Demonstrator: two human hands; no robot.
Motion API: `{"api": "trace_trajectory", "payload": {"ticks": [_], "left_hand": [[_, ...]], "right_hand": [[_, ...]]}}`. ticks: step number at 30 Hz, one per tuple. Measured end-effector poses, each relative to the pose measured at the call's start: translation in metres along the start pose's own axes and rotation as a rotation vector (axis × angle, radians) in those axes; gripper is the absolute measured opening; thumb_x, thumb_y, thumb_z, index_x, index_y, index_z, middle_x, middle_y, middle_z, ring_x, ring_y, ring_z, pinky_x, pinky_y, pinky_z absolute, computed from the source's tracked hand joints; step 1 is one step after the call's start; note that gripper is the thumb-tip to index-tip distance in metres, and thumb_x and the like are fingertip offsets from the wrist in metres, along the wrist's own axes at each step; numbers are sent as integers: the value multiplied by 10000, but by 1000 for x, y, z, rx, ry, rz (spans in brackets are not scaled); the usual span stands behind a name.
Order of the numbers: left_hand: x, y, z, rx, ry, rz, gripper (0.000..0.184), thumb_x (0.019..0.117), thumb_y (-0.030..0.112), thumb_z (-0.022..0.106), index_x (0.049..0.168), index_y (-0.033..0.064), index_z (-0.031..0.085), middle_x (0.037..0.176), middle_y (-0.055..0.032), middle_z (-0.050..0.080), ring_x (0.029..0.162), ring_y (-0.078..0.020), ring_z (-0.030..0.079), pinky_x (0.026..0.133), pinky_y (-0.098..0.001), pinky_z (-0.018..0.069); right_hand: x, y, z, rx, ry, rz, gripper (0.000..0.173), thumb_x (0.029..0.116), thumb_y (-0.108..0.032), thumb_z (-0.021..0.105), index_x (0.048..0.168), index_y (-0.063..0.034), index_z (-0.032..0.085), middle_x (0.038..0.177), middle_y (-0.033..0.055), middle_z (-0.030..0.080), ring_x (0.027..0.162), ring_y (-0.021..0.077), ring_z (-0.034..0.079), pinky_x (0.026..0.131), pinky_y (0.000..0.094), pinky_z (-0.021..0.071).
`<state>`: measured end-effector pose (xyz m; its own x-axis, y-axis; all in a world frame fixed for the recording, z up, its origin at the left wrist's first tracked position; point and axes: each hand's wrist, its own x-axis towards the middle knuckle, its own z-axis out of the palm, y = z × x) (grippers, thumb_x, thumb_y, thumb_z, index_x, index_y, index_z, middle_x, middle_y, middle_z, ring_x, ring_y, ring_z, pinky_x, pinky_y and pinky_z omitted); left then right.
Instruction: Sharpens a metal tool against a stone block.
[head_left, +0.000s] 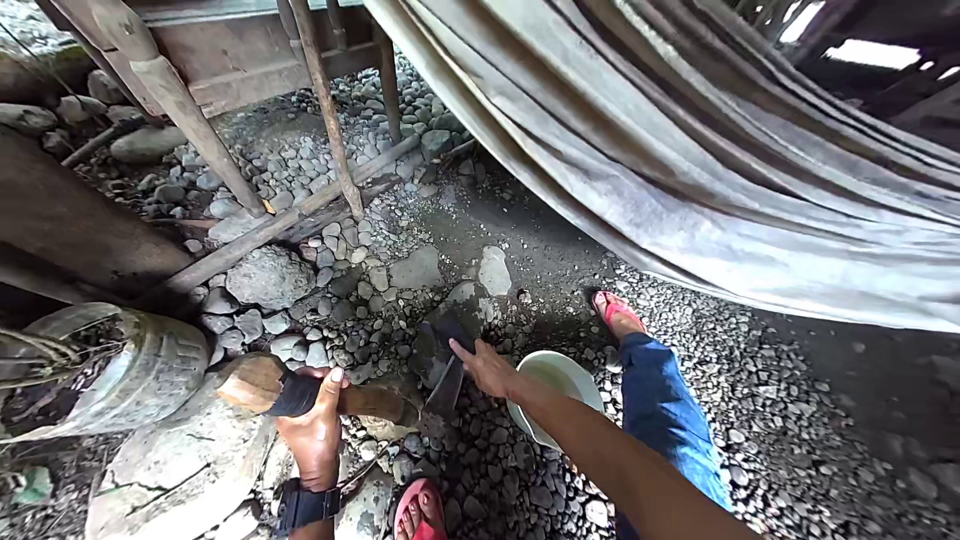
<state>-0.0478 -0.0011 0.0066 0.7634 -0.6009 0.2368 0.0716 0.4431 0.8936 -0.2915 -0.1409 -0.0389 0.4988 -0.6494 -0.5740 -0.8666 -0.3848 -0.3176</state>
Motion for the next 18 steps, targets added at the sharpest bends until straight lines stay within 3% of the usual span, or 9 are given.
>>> {"api": "trace_trajectory", "payload": {"ticks": [5,9,14,18], "left_hand": [[2,-3,0,-21,-22,12,217,824,-20,660,978,99,566,732,79,710,624,-63,693,632,-236,620],[0,0,-1,-8,-17,19,218,824,-24,659,979,95,563,733,77,711,628,-67,697,639,-241,623],[-1,5,4,13,-29,26,224,808,-11,680,969,98,570,734,92,708,628,-55,693,639,-231,622],[-4,8,10,14,-53,39,249,797,12,715,978,105,571,748,96,707,645,-53,695,648,-233,625]], "right_hand": [[-1,11,3,-74,-53,-63,680,1083,-133,491,1668,-264,169,1526,408,309,1386,585,380,1095,618,425],[12,-1,-9,-3,-31,19,639,1110,-192,431,1671,-262,133,1548,391,298,1388,554,397,1132,577,394],[-12,4,9,-172,-101,-81,764,1040,-21,513,1669,-272,159,1523,422,289,1392,609,344,1098,651,394],[13,-4,-8,-109,-59,17,753,1059,-81,507,1672,-284,118,1548,396,283,1396,583,369,1087,626,426]]}}
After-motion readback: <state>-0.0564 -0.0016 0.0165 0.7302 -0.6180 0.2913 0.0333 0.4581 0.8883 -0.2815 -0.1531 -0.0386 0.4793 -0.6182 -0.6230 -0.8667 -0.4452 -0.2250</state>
